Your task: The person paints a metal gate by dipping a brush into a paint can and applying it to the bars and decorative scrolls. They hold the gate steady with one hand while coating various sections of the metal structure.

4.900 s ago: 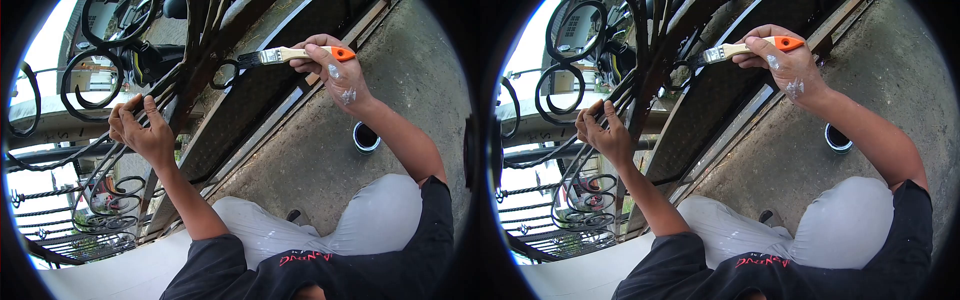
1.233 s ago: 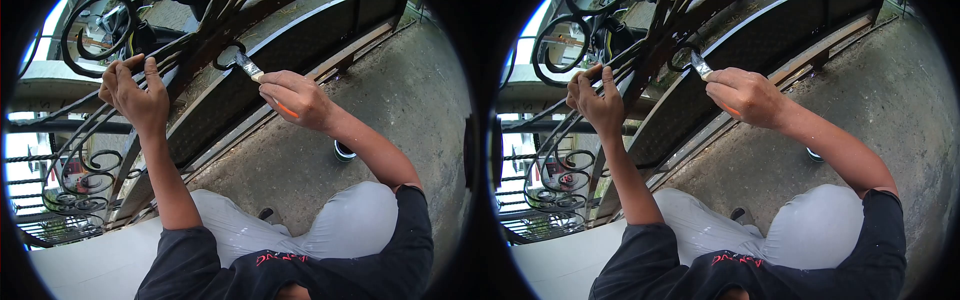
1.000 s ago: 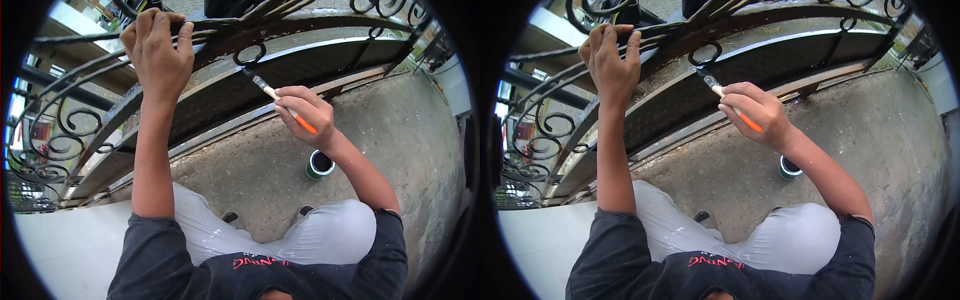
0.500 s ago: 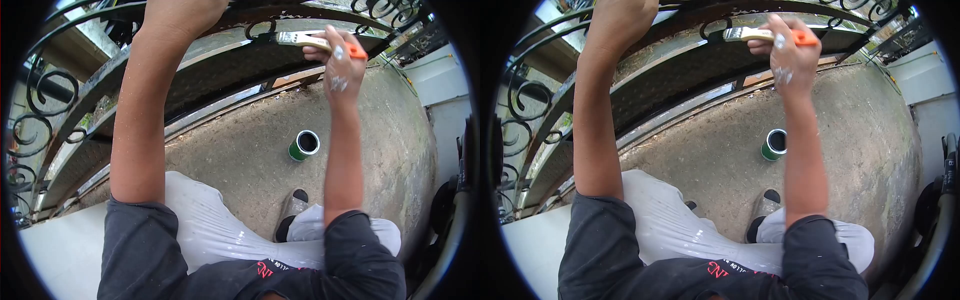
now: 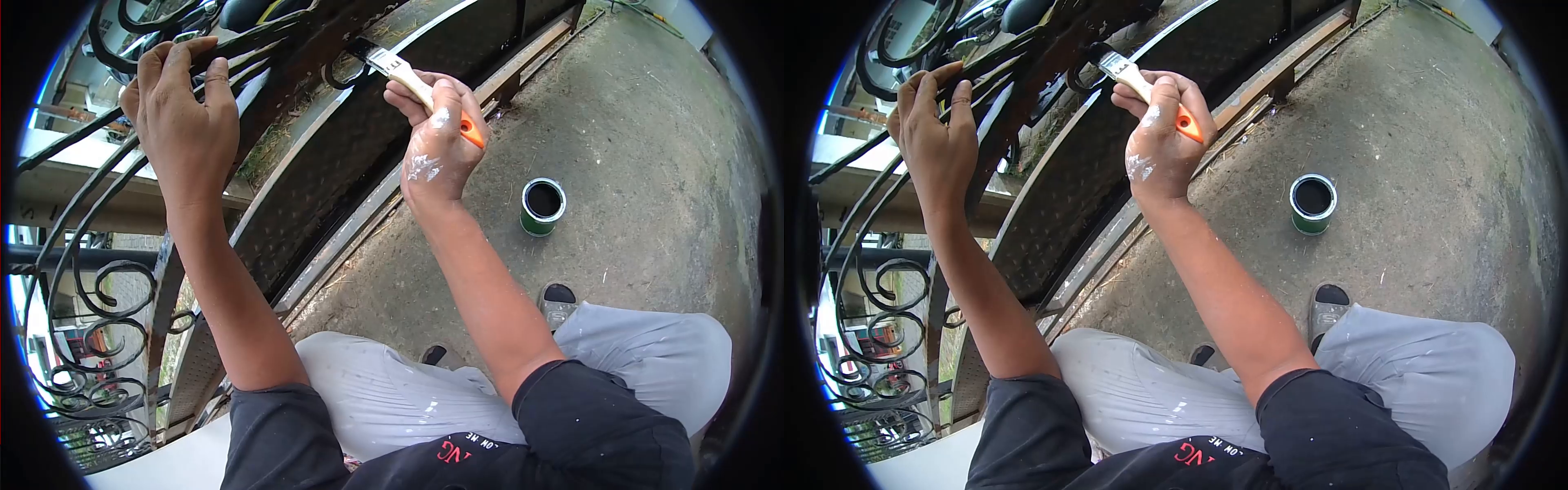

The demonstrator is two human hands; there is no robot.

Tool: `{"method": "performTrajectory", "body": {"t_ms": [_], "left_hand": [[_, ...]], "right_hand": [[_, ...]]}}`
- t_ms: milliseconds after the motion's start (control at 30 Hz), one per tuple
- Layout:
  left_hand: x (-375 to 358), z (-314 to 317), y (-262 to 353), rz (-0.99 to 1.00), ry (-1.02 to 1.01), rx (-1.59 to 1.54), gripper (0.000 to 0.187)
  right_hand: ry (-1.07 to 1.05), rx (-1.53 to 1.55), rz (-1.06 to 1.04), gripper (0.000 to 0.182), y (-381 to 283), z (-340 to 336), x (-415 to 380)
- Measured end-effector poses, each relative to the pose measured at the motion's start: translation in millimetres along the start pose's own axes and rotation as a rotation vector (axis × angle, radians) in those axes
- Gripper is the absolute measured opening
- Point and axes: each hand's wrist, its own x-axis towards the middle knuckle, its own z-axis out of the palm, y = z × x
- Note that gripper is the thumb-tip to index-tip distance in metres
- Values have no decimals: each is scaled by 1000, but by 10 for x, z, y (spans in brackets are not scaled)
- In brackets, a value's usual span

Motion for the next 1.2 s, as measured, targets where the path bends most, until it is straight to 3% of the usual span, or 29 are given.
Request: {"method": "performTrajectory", "body": {"t_ms": [100,200,367,467,533,667,767,867,1000,1100,1167,1200], "left_hand": [[-13,12,-2,16,-6,-4,23],[0,16,-15,26,1,14,23],[-13,-20,59,-8,15,23,23],[-24,-14,35,1,34,13,23],[-15,-19,33,6,25,27,23],[-20,-46,34,-17,-12,7,23],[-10,-47,0,-8,-18,28,26],[-12,-37,10,-22,-15,18,25],[-9,-67,35,-44,-27,1,26],[-24,-74,50,-17,-8,0,26],[7,-4,-259,-125,12,-512,16],[42,-40,-280,-167,-16,-598,14]], "right_hand": [[-101,56,16,26,59,21,-55],[-237,-82,15,24,107,-84,-144],[-216,-150,-161,24,-50,-206,-101],[-264,-94,-180,22,19,-39,-135],[-385,-260,-132,20,164,-102,-224],[-331,-204,-235,19,112,-234,-310],[-373,-327,-502,15,32,-109,-154],[-403,-515,-571,14,194,-203,11],[-409,-400,-453,13,71,-299,-87],[-439,-382,-544,14,81,-189,-59],[-455,-442,-491,15,176,-255,14],[-461,-472,-468,16,197,-281,51]]}}
